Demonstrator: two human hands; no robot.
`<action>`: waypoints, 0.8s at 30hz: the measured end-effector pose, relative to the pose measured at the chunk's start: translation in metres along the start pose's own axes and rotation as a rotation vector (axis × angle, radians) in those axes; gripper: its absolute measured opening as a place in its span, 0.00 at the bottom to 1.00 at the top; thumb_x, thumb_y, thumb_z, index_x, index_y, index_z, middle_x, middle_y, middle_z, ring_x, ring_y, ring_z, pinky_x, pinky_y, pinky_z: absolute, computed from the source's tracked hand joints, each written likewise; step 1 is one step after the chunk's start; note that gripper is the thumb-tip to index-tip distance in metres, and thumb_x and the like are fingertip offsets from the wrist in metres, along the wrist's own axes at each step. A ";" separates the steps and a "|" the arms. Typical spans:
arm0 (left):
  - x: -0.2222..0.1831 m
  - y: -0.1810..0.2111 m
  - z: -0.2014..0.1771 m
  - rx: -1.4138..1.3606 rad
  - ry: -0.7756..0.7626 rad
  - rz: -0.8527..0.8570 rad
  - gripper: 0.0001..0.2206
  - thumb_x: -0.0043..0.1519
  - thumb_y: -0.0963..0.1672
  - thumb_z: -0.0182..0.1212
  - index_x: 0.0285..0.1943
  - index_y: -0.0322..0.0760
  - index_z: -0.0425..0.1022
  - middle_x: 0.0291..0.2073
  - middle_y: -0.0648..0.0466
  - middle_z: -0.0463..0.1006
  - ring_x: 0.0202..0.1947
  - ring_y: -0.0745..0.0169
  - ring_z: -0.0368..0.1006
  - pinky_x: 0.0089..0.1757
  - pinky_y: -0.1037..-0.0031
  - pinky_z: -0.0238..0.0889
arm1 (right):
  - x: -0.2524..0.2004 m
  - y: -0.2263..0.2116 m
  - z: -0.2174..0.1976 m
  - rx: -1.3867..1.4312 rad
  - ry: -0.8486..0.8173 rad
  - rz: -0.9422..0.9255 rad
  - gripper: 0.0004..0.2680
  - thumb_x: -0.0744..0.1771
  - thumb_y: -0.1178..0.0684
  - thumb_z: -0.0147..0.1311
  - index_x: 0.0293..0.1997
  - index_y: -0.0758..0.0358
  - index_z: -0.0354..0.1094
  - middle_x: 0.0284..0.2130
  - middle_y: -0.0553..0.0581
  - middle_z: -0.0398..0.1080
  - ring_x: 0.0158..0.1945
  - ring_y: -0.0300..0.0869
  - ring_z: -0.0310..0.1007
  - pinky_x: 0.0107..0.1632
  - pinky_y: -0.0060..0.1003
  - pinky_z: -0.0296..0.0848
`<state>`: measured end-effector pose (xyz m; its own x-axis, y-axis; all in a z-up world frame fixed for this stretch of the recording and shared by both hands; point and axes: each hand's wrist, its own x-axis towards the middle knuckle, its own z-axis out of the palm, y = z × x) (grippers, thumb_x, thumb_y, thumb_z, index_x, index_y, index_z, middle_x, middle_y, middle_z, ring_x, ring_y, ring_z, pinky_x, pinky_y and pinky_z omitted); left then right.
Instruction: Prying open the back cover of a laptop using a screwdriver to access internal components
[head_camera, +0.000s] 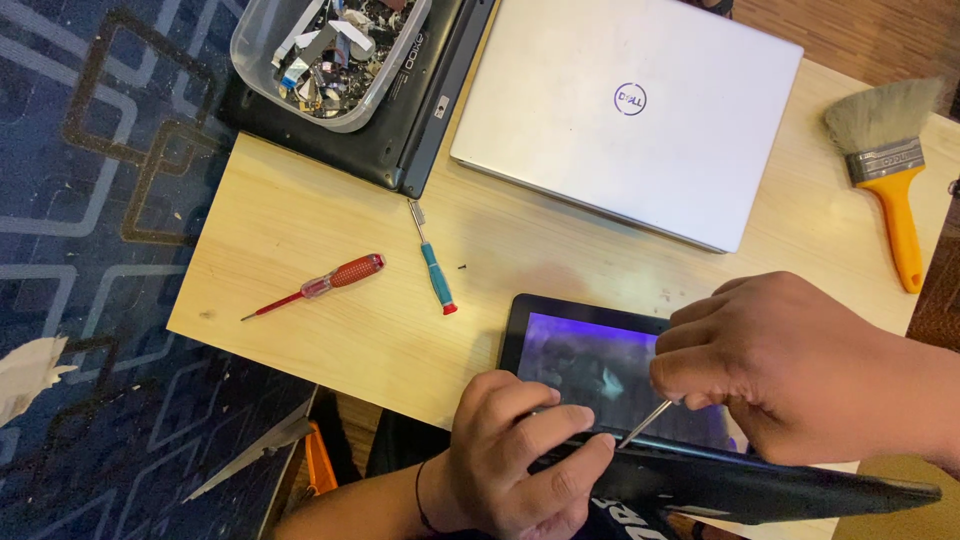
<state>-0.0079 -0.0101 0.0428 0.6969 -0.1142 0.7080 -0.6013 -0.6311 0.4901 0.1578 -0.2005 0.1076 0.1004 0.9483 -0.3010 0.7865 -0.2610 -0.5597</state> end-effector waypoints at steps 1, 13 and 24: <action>0.000 0.000 0.002 0.000 0.000 0.006 0.11 0.59 0.44 0.45 0.43 0.43 0.74 0.41 0.54 0.72 0.37 0.56 0.67 0.35 0.66 0.64 | 0.000 0.001 -0.001 -0.003 0.005 0.001 0.08 0.49 0.61 0.45 0.19 0.49 0.59 0.13 0.42 0.66 0.20 0.45 0.64 0.17 0.44 0.54; 0.002 -0.007 0.016 0.136 -0.049 -0.052 0.12 0.59 0.48 0.47 0.41 0.38 0.73 0.37 0.53 0.72 0.37 0.52 0.63 0.38 0.59 0.52 | -0.028 0.013 0.013 -0.281 0.088 0.098 0.05 0.53 0.54 0.45 0.25 0.49 0.62 0.19 0.47 0.67 0.26 0.50 0.64 0.24 0.48 0.63; 0.007 0.000 0.017 0.177 -0.087 -0.051 0.13 0.60 0.48 0.43 0.39 0.39 0.74 0.34 0.55 0.74 0.34 0.54 0.62 0.37 0.62 0.52 | -0.011 -0.024 0.013 -0.584 -0.064 -0.085 0.05 0.63 0.50 0.49 0.25 0.47 0.62 0.18 0.48 0.65 0.27 0.52 0.66 0.23 0.48 0.61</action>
<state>0.0034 -0.0234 0.0390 0.7605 -0.1392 0.6342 -0.4914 -0.7619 0.4220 0.1305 -0.2071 0.1144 -0.0001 0.9441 -0.3298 0.9971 -0.0250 -0.0717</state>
